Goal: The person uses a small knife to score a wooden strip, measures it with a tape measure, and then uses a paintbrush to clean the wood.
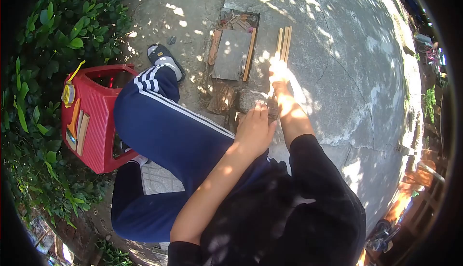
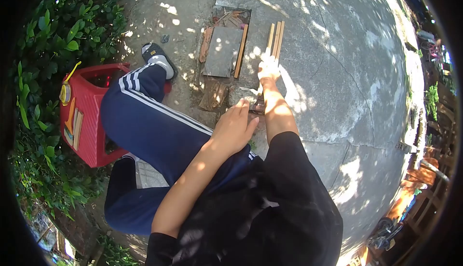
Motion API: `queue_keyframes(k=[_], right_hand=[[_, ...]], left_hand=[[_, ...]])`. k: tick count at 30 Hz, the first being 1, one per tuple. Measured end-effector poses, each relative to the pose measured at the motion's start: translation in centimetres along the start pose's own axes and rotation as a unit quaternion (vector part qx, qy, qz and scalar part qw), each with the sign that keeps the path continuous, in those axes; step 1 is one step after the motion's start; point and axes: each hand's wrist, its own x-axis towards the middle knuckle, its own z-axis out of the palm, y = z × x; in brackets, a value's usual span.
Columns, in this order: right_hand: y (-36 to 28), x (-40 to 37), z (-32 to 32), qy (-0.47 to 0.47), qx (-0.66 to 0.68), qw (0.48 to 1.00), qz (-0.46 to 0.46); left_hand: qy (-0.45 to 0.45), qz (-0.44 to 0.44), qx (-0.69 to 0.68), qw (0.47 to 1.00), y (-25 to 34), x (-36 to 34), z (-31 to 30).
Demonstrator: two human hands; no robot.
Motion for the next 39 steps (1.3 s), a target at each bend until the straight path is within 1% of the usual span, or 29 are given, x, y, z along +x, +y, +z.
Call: queue_keyframes(k=[5,7,11,15,16,17,18,19,20,21,22,23,24,25,26,27,28,29,30,31,32,33,34,35,36,37,38,39], right_hand=[[-0.1,2.0,-1.5,0.029,-0.084,0.996,-0.013],[-0.3,3.0,-1.2,0.068,-0.138,0.988,0.027],[1.0,2.7,-1.2,0.038,-0.067,0.994,0.076],[-2.0,0.4,-3.4,0.031,0.044,0.991,0.119],[-2.0,0.0,-3.2,0.004,0.130,0.984,0.122],[-2.5,0.1,-3.5,-0.026,0.215,0.969,0.122],[-2.7,1.5,-3.9,0.002,0.275,0.961,0.039],[-5.6,1.0,-4.4,0.021,0.333,0.941,-0.048],[-7.8,-0.5,-4.7,0.025,0.417,0.901,-0.117],[-12.8,-6.6,-8.6,0.018,0.500,0.847,-0.180],[-17.2,-11.6,-11.2,0.027,0.482,0.854,-0.196],[-20.0,-15.3,-12.7,-0.014,0.517,0.816,-0.257],[-23.6,-21.2,-14.5,-0.054,0.566,0.776,-0.273],[-26.1,-26.2,-15.9,-0.111,0.574,0.748,-0.313],[-28.2,-31.4,-16.6,-0.173,0.588,0.694,-0.378],[-30.1,-37.4,-16.8,-0.256,0.594,0.638,-0.418],[-31.3,-43.2,-16.5,-0.334,0.595,0.574,-0.452],[-32.2,-47.9,-15.4,-0.423,0.550,0.515,-0.503],[-32.5,-53.0,-14.3,-0.487,0.460,0.491,-0.557],[-32.4,-58.1,-12.4,-0.565,0.425,0.452,-0.544],[-32.3,-63.2,-10.5,-0.635,0.382,0.418,-0.525],[-31.3,-67.7,-7.9,-0.709,0.351,0.393,-0.468],[-30.4,-71.8,-5.2,-0.749,0.282,0.387,-0.457],[-28.4,-75.8,-2.3,-0.801,0.255,0.373,-0.391],[-26.5,-79.2,0.5,-0.847,0.210,0.369,-0.318],[-24.2,-82.1,3.9,-0.850,0.144,0.424,-0.278],[-21.3,-84.1,8.5,-0.859,0.089,0.448,-0.232],[-17.9,-85.4,12.8,-0.855,0.045,0.476,-0.200]], left_hand=[[0.003,0.002,-0.008,1.000,0.1,-0.2,-0.3],[0.006,0.004,-0.008,1.000,0.3,-0.1,-0.5],[0.027,0.014,-0.005,1.000,0.2,-0.4,0.0],[0.045,0.048,-0.036,0.997,0.4,-0.4,-0.4],[0.049,0.056,-0.057,0.996,1.3,-0.4,-1.6],[0.066,0.091,-0.096,0.989,1.7,-0.6,-2.5],[0.088,0.125,-0.135,0.979,2.0,-0.5,-3.3],[0.117,0.155,-0.169,0.966,2.4,-0.5,-4.4],[0.151,0.149,-0.204,0.956,2.8,-1.1,-5.6],[0.188,0.139,-0.236,0.943,3.0,-2.0,-6.7],[0.288,0.174,-0.235,0.912,2.6,-2.6,-7.3],[0.332,0.130,-0.224,0.907,3.1,-5.1,-9.9],[0.400,0.110,-0.182,0.891,3.1,-7.8,-11.9],[0.465,0.092,-0.137,0.870,3.0,-10.8,-13.8],[0.502,0.078,-0.116,0.854,2.7,-14.6,-16.0],[0.537,0.066,-0.096,0.835,2.2,-19.1,-18.0],[0.587,0.044,-0.064,0.806,1.3,-23.8,-19.3],[0.634,0.021,-0.033,0.772,1.0,-28.4,-19.8],[0.695,-0.027,-0.128,0.707,1.4,-32.5,-19.2],[0.742,-0.078,-0.122,0.655,1.3,-36.5,-18.3],[0.808,-0.050,-0.159,0.564,0.7,-40.1,-16.9],[0.842,-0.097,-0.144,0.510,0.2,-43.9,-15.2],[0.866,-0.120,-0.144,0.464,-0.6,-47.5,-12.8],[0.886,-0.140,-0.143,0.418,-1.8,-50.7,-9.9],[0.908,-0.166,-0.157,0.351,-3.1,-53.3,-6.8],[0.922,-0.191,-0.175,0.287,-4.6,-55.0,-3.3],[0.931,-0.213,-0.195,0.224,-6.4,-56.4,0.5],[0.924,-0.254,-0.250,0.139,-8.8,-57.8,4.6]])
